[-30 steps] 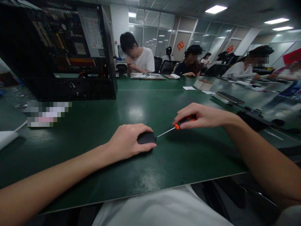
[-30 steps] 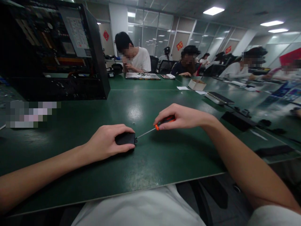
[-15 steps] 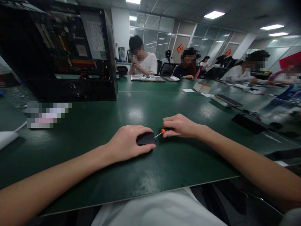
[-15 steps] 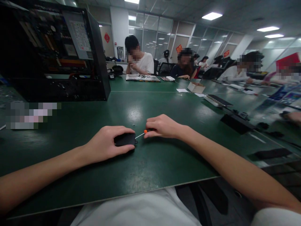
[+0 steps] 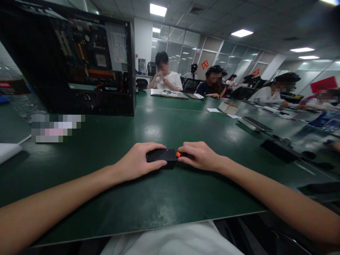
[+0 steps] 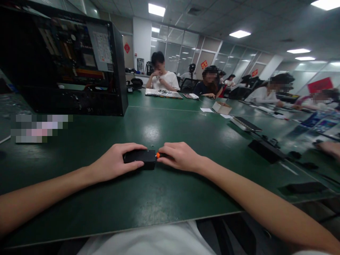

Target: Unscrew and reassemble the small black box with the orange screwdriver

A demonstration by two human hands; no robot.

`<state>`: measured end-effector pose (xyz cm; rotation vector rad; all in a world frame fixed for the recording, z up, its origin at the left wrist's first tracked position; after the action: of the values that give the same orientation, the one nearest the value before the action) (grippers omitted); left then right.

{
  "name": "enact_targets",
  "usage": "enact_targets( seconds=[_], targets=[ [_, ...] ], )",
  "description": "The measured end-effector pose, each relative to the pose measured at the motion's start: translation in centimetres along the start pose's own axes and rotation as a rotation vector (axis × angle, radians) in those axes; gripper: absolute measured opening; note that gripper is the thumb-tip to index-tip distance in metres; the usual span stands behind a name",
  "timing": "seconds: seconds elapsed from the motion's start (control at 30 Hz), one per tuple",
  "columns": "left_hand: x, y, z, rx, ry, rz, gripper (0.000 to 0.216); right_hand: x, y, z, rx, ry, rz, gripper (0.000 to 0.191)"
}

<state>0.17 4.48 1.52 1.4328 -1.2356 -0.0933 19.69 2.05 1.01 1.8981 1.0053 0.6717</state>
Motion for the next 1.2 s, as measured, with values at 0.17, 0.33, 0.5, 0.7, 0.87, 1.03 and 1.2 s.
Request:
enact_targets(
  seconds=[0.17, 0.33, 0.5, 0.7, 0.87, 1.03, 1.2],
  targets=[
    [-1.5, 1.0, 0.9, -0.025, 0.1, -0.001, 0.048, 1.6, 0.3, 0.6, 0.017, 0.002, 0.09, 0.031],
    [-1.6, 0.8, 0.7, -0.027, 0.095, 0.023, 0.048, 3.6, -0.2, 0.7, -0.097, -0.055, 0.18, 0.038],
    [-1.0, 0.6, 0.6, -0.037, 0.057, 0.028, 0.045, 4.7, -0.4, 0.9, -0.179, -0.087, 0.257, 0.04],
    [-0.6, 0.4, 0.5, -0.047, 0.04, 0.044, 0.043, 3.5, -0.1, 0.3, -0.183, -0.067, 0.296, 0.04],
    [-0.3, 0.1, 0.4, -0.065, 0.026, 0.06, 0.044, 2.0, -0.4, 0.0, -0.169, 0.002, 0.225, 0.038],
    [-0.1, 0.0, 0.6, -0.077, 0.023, 0.075, 0.044, 3.1, 0.0, 0.7, -0.138, 0.04, 0.255, 0.032],
    [-0.2, 0.0, 0.6, -0.082, 0.024, 0.081, 0.046, 5.1, 0.9, 1.4, -0.098, 0.037, 0.381, 0.026]
  ],
)
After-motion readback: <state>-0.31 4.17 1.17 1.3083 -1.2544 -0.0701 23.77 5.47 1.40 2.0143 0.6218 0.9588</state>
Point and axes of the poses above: each hand's wrist, its own z-axis away from the middle knuckle, its own y-axis out of the back of the hand, x = y × z, the point moved 6 cm from there along -z, towards the middle knuckle, and after that the axes turned 1 degree about -z, right-handed, at the moved point
